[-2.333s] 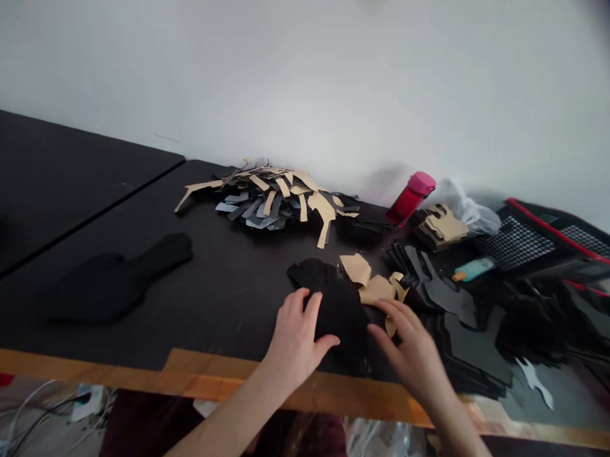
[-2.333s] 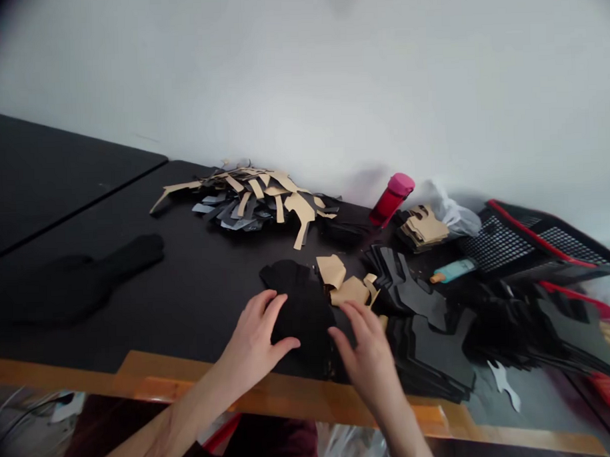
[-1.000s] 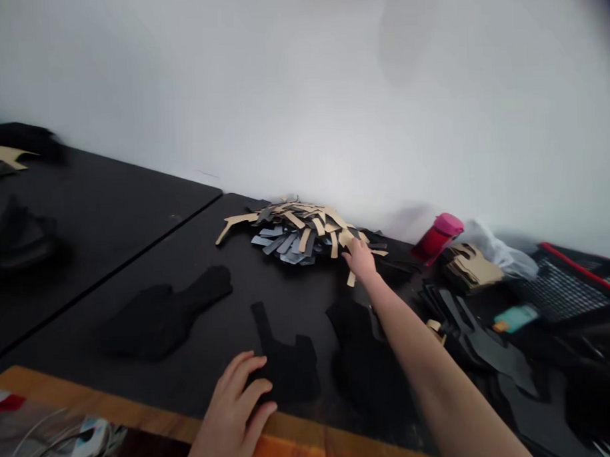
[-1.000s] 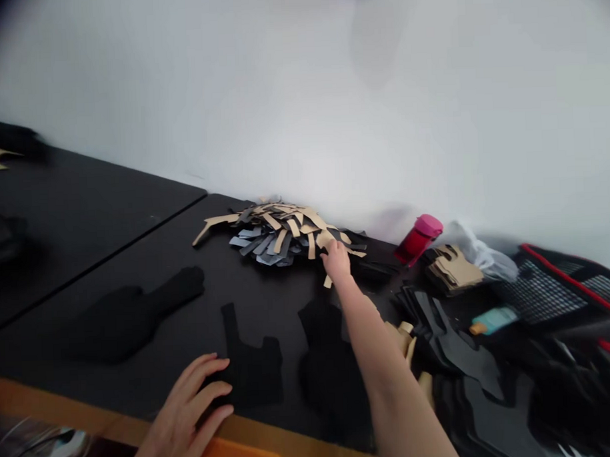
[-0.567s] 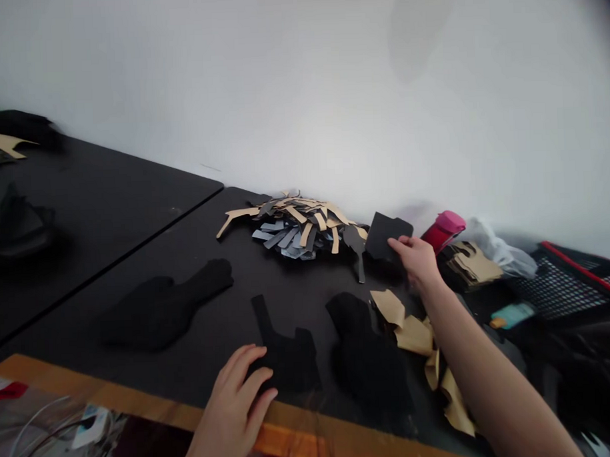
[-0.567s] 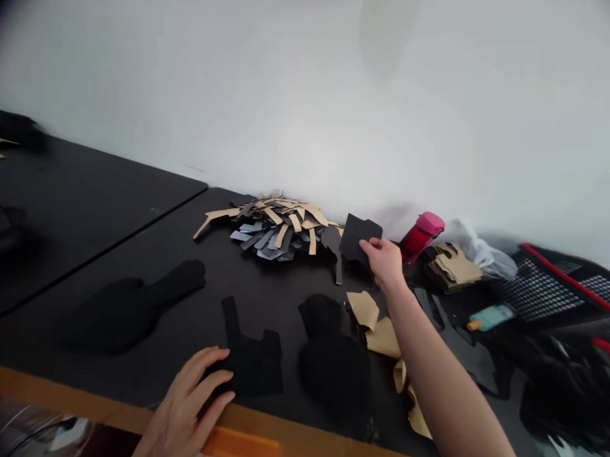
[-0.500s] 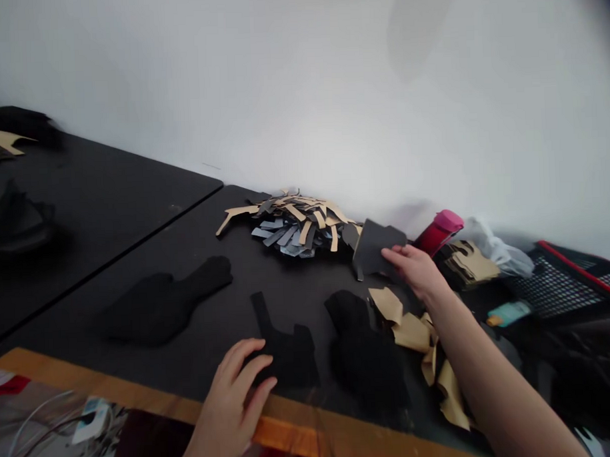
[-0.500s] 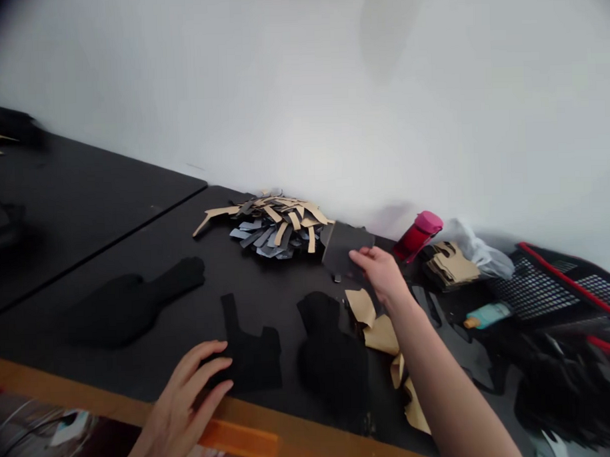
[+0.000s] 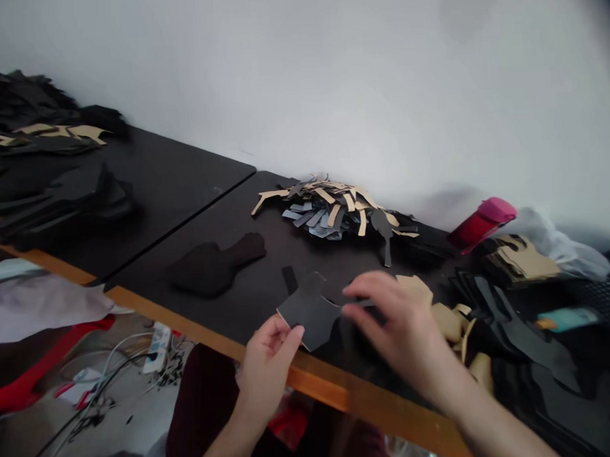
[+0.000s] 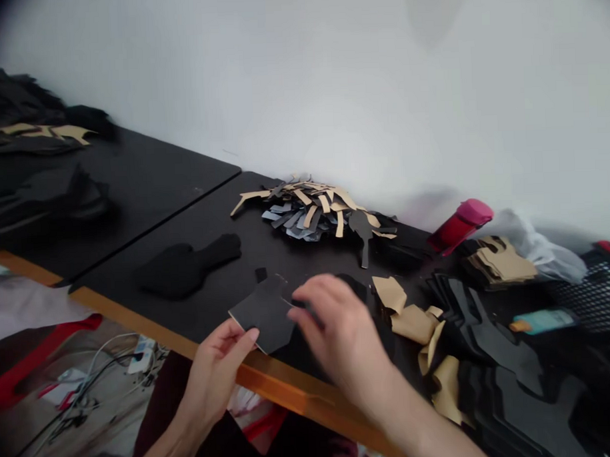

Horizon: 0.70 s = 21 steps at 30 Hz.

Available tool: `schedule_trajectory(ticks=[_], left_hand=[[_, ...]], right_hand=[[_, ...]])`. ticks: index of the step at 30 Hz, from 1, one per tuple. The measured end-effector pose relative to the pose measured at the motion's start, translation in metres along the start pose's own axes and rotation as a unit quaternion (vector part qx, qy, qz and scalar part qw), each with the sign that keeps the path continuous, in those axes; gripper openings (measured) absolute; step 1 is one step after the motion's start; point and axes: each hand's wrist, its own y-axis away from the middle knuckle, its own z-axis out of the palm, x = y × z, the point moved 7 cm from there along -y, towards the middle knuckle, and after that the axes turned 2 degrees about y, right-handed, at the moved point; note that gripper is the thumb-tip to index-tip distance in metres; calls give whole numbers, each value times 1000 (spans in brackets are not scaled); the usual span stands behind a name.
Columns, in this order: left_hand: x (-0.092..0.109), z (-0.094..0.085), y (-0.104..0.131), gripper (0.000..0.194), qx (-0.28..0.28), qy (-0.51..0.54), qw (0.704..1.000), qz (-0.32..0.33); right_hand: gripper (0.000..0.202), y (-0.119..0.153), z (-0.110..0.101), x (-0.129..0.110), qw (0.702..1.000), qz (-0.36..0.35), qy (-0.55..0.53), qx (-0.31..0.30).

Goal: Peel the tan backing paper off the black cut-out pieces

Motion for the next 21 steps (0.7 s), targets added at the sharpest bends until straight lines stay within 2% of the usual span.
schedule_trajectory(ticks=[2,5,8,16,21], left_hand=[[1,0,2,26,-6,41,999,13],[3,3,3,22,-10,79,996,33],[0,3,3,18,-19,85,996,30],[2,4,0,22,-44,21,997,52],[-13,-3,9,23,-85,-35,994,67]], right_hand=[[14,15,23,-19,998,-29,-56,-24],[16,35,50,-26,995,-14,-90,30],[17,44,63,-23,993,12,-81,79],[20,51,58,-21,984,48,-130,113],[22,66,55,-22,986,62,-122,99]])
